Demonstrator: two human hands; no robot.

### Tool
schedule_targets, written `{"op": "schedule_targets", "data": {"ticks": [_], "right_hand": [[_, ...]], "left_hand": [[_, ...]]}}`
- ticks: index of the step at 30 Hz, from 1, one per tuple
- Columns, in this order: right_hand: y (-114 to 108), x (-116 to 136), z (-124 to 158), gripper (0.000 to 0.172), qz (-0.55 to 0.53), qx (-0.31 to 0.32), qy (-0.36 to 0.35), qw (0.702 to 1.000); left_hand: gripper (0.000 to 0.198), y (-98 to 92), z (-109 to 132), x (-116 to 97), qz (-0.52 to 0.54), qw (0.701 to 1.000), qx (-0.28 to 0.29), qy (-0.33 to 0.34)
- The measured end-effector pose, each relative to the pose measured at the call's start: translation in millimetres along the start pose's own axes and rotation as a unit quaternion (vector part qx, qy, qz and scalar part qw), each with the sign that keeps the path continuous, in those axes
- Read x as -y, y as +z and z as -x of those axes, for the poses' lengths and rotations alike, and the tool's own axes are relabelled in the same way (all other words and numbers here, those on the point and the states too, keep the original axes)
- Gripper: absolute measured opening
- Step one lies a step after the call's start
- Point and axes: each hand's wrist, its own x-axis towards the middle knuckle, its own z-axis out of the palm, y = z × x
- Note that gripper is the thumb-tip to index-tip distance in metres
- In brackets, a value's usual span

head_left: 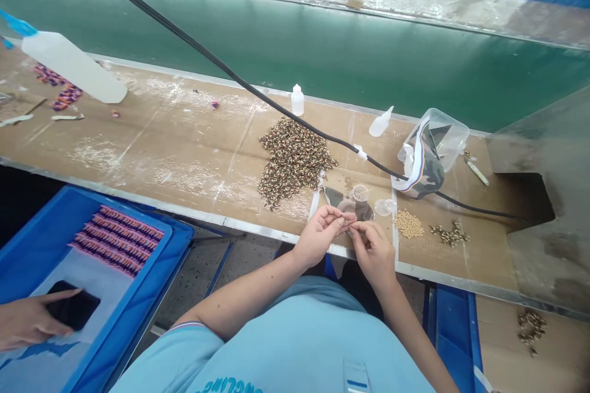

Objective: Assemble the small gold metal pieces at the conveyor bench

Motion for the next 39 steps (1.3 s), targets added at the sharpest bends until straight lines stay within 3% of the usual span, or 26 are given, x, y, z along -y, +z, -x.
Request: {"op": "schedule_targets", "data": {"ticks": [7, 13, 30, 39], "right_hand": [[-4.4, -3.2, -0.9, 0.015, -0.088, -0.011, 0.068, 0.994], [-6.7, -1.8, -1.5, 0.017, -0.128, -0.005, 0.09, 0.988], [-9.9, 0.1, -4.5, 0.009, -0.056, 0.015, -0.03, 0.998], [-8.5, 5.6, -1.1, 0.012, 0.097, -0.04, -0.141, 0.984]], "left_hand": [[0.033, 0.6, 0.8, -10.7, -0.024, 0.999, -0.004, -0.046], [0.043, -4.1, 0.0, -22.4, -0.067, 0.99, 0.037, -0.117], [0.043, -7.4, -3.1, -25.6, -0.091, 0.982, 0.059, -0.157], [0.038, -6.8, -2.9, -22.8, -0.087, 0.983, 0.043, -0.153]]}}
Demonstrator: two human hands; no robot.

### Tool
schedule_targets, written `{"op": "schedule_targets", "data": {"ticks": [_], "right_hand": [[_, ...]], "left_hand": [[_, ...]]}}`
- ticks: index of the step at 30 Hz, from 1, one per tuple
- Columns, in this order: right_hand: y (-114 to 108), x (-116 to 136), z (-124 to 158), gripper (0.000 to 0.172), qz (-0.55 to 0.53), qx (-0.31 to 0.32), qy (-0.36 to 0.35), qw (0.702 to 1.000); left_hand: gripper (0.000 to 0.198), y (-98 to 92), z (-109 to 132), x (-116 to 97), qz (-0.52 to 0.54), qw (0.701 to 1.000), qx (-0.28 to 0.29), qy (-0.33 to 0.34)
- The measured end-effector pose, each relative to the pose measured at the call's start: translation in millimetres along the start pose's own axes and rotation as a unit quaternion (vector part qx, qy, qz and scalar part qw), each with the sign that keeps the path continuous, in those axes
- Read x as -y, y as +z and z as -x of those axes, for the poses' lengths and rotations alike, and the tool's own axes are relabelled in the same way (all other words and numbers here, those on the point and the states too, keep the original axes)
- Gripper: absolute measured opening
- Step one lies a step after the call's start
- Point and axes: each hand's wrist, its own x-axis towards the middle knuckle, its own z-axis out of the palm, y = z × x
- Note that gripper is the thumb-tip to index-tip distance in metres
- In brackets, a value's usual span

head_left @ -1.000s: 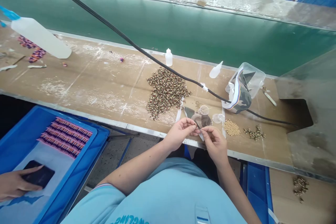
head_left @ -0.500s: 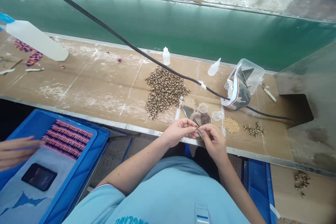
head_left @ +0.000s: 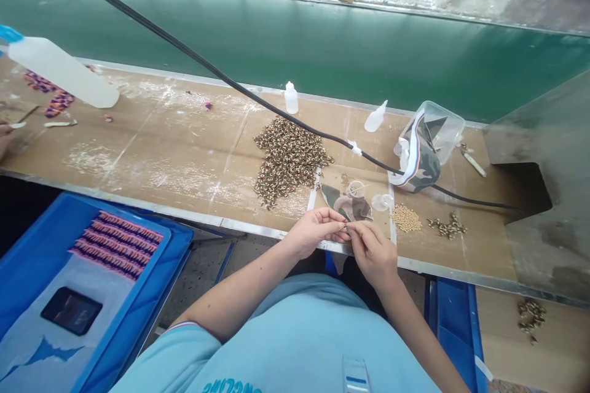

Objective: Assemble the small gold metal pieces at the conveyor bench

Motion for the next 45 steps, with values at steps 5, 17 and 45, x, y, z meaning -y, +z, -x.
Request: {"op": "schedule_targets", "data": {"ticks": [5, 17, 45], "right_hand": [[-0.3, 1.9, 0.8, 0.015, -0.031, 0.006, 0.023, 0.999], [-3.5, 0.8, 1.4, 0.012, -0.087, 0.022, 0.125, 0.988], [-4.7, 5.1, 5.1, 0.012, -0.126, 0.002, 0.167, 0.978]], "left_hand": [[0.034, 1.7, 0.3, 0.6, 0.007, 1.0, -0.012, 0.005], [0.043, 3.0, 0.9, -2.5, 0.01, 1.0, -0.014, -0.004], [0.035, 2.4, 2.8, 10.1, -0.07, 0.992, -0.011, 0.106]]}}
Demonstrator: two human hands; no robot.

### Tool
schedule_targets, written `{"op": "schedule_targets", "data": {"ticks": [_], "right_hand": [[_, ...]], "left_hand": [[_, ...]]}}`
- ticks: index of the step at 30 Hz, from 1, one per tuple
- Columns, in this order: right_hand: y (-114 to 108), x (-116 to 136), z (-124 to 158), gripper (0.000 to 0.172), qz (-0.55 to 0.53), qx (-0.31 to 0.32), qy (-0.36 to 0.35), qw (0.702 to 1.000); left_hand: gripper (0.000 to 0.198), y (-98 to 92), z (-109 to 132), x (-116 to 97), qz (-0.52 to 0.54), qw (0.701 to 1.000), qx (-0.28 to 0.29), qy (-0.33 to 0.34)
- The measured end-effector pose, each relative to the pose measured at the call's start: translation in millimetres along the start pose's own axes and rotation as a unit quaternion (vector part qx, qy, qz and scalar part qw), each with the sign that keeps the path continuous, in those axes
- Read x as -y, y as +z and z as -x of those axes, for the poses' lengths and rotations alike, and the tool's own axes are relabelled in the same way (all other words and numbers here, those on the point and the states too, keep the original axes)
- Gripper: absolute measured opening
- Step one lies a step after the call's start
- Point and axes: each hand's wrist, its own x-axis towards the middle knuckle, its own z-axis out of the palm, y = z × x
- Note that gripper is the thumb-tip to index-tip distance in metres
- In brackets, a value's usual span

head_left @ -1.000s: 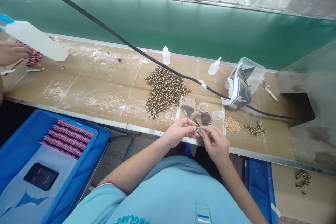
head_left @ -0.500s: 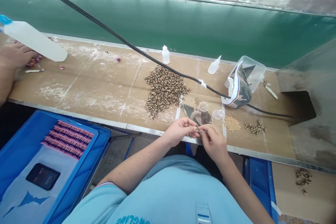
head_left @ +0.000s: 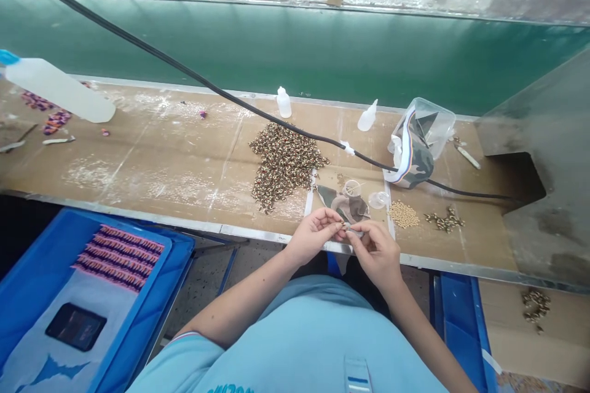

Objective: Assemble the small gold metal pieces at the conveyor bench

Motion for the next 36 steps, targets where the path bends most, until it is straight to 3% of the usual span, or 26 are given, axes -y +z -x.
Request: {"op": "schedule_targets", "data": {"ticks": [6, 13, 18, 25, 29, 33, 36], "right_hand": [[1.8, 1.1, 3.5, 0.012, -0.002, 0.007, -0.007, 1.0], [-0.7, -7.6, 7.0, 0.011, 0.066, -0.013, -0.124, 0.99], [-1.7, -7.4, 5.9, 0.01, 0.073, -0.009, -0.138, 0.988], [-7.3, -1.8, -1.9, 0.015, 0.029, 0.01, -0.028, 0.999], [-36.7, -27.1, -3.7, 0.019, 0.082, -0.07, 0.052, 0.993], [-71.8, -62.4, -0.6, 0.033, 0.145, -0.159, 0.177, 0.96], [-85.2, -79.9, -2.6, 0.038, 0.179, -0.161, 0.309, 0.92]], "left_hand": [[0.027, 0.8, 8.2, 9.5, -0.078, 0.994, 0.001, 0.07], [0.029, -0.8, 8.8, 13.7, -0.069, 0.994, 0.01, 0.078], [0.027, -1.0, 8.2, 13.9, -0.068, 0.994, 0.006, 0.082], [0.025, 2.2, 8.9, 7.1, -0.086, 0.995, 0.006, 0.051], [0.027, 3.5, 7.0, 7.0, -0.091, 0.995, -0.003, 0.048], [0.017, 6.9, 7.2, 15.0, -0.127, 0.99, 0.009, 0.051], [0.011, 3.1, 1.9, 17.8, -0.186, 0.979, 0.007, 0.086]]}}
